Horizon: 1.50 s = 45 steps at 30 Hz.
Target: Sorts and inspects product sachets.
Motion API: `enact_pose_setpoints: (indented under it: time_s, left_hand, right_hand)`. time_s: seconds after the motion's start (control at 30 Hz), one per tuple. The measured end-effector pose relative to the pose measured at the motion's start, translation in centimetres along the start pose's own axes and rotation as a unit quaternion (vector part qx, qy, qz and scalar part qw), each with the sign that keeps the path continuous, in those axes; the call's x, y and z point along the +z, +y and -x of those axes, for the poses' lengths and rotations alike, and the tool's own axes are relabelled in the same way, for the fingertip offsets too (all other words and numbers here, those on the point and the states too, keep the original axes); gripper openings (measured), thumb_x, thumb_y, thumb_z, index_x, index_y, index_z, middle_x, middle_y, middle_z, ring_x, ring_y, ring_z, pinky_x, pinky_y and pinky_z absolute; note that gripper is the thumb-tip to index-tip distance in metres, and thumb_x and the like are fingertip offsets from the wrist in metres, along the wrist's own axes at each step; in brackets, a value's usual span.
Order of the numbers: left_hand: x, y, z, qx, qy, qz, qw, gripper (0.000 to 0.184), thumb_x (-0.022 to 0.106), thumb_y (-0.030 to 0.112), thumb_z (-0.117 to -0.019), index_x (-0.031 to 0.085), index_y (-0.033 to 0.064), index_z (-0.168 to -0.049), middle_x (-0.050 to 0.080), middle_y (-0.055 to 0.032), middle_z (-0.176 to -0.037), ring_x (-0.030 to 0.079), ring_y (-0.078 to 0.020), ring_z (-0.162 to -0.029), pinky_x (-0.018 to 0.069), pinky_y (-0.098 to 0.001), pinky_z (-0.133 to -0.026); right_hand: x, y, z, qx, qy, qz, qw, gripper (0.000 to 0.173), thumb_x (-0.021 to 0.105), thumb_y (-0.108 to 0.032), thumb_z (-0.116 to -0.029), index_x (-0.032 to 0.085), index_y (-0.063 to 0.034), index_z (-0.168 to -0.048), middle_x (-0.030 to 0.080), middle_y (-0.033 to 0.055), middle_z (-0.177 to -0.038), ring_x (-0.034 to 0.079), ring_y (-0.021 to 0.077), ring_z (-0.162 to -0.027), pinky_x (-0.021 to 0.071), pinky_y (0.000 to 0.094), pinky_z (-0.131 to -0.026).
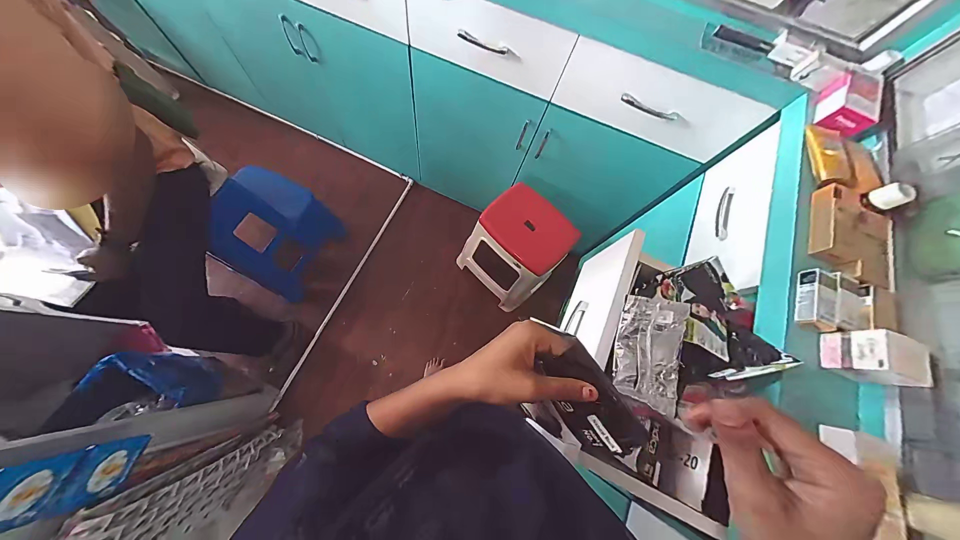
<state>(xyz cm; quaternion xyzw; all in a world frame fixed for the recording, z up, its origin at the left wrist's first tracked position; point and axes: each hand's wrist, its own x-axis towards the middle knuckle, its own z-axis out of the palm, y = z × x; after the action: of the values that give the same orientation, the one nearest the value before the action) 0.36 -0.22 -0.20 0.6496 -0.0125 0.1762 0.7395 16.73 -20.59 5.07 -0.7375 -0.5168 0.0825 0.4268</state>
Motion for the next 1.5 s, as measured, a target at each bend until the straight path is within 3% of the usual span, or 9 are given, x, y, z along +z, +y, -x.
enact_pose_setpoints:
  time_s: [0.13, 0.2, 0.4, 0.53, 0.6, 0.77, 1.13, 1.43, 1.5]
  left_hand:
    - [-0.7, 0.5, -0.9, -0.019, -0.138, -0.031, 0.99, 0.01, 0.072, 0.005, -0.0919, 0.069, -0.0046, -0.09, 0.069, -0.0003, -0.08, 0.063, 0.0056, -0.076, 0.0516, -0.0136, -0.07]
    - [-0.8, 0.8, -1.4, -0.04, -0.177, -0.037, 0.983, 0.011, 0.073, 0.005, -0.0905, 0.068, -0.0048, -0.088, 0.068, -0.001, -0.077, 0.061, 0.0053, -0.072, 0.0497, -0.0135, -0.066]
    - [-0.9, 1.8, -2.0, -0.128, -0.225, -0.026, 0.966, 0.011, 0.075, 0.004, -0.0872, 0.069, -0.0034, -0.092, 0.069, 0.0005, -0.079, 0.063, 0.0058, -0.073, 0.0526, -0.0138, -0.067]
    - [-0.7, 1.7, -2.3, -0.142, -0.23, -0.017, 0.963, 0.015, 0.081, 0.007, -0.0829, 0.07, -0.0022, -0.089, 0.07, 0.001, -0.076, 0.064, 0.0052, -0.07, 0.0521, -0.0137, -0.064]
    - [-0.5, 1.6, -2.5, -0.152, -0.232, -0.01, 0.961, 0.015, 0.082, 0.006, -0.081, 0.07, -0.0013, -0.085, 0.069, 0.0022, -0.074, 0.063, 0.006, -0.067, 0.0505, -0.013, -0.061]
    - [0.0, 2.2, -2.6, -0.189, -0.251, 0.018, 0.949, 0.012, 0.081, 0.001, -0.0809, 0.07, -0.0002, -0.085, 0.07, 0.0038, -0.075, 0.064, 0.0066, -0.069, 0.0522, -0.0126, -0.063]
    - [0.4, -0.3, -1.8, -0.137, -0.264, 0.194, 0.935, 0.013, 0.074, -0.007, -0.0818, 0.068, -0.0005, -0.092, 0.072, 0.006, -0.084, 0.067, 0.0074, -0.079, 0.055, -0.0127, -0.072]
    - [0.6, 0.5, -2.4, -0.132, -0.254, 0.09, 0.954, 0.015, 0.071, 0.01, -0.093, 0.068, 0.0012, -0.081, 0.066, 0.0086, -0.071, 0.06, 0.0107, -0.067, 0.0488, -0.0099, -0.062]
    - [0.8, 0.1, -2.6, -0.122, -0.261, 0.122, 0.95, 0.012, 0.071, 0.007, -0.0927, 0.069, 0.0007, -0.082, 0.068, 0.0079, -0.074, 0.062, 0.0098, -0.069, 0.051, -0.0107, -0.064]
  right_hand:
    - [1.5, 2.0, -2.6, -0.02, -0.218, -0.126, 0.968, 0.059, 0.053, -0.051, -0.103, 0.056, -0.0104, -0.146, 0.061, 0.0056, -0.143, 0.059, 0.0142, -0.128, 0.0507, 0.032, -0.106]
    - [2.5, 2.7, -3.7, -0.03, -0.312, -0.174, 0.933, 0.078, 0.058, -0.059, -0.0976, 0.043, -0.0077, -0.155, 0.051, 0.0064, -0.154, 0.048, 0.016, -0.141, 0.0416, 0.0352, -0.118]
    - [1.2, 2.7, -5.0, -0.002, -0.355, -0.12, 0.927, 0.052, 0.072, -0.059, -0.0851, 0.071, -0.015, -0.112, 0.07, -0.011, -0.109, 0.06, -0.0066, -0.11, 0.0493, 0.0161, -0.098]
    - [0.6, 1.9, -5.5, 0.033, -0.382, -0.114, 0.917, 0.036, 0.078, -0.057, -0.079, 0.072, -0.0231, -0.088, 0.071, -0.0185, -0.097, 0.061, -0.0074, -0.113, 0.0463, 0.0204, -0.108]
    - [0.5, 1.7, -5.8, 0.052, -0.419, -0.147, 0.894, 0.035, 0.08, -0.053, -0.0792, 0.078, -0.0211, -0.093, 0.074, -0.0162, -0.101, 0.062, -0.0072, -0.113, 0.0496, 0.0159, -0.1]
    - [1.0, 2.0, -5.5, 0.092, -0.47, -0.265, 0.837, 0.02, 0.083, -0.039, -0.0813, 0.078, -0.0211, -0.089, 0.07, -0.0184, -0.087, 0.063, -0.011, -0.082, 0.0521, 0.0079, -0.069]
    - [2.3, 3.1, -4.1, 0.017, -0.44, -0.41, 0.798, 0.019, 0.074, -0.03, -0.0934, 0.076, -0.0197, -0.11, 0.073, -0.0176, -0.107, 0.065, -0.0083, -0.101, 0.0553, 0.0137, -0.088]
    - [1.5, 3.1, -4.2, 0.019, -0.441, -0.334, 0.833, 0.033, 0.07, -0.047, -0.0941, 0.073, -0.0146, -0.091, 0.068, -0.0149, -0.089, 0.06, -0.011, -0.089, 0.0503, 0.0093, -0.077]
    - [1.8, 2.8, -4.0, 0.018, -0.429, -0.357, 0.83, 0.026, 0.068, -0.04, -0.0972, 0.074, -0.0143, -0.093, 0.069, -0.0155, -0.091, 0.061, -0.0114, -0.09, 0.051, 0.0091, -0.078]
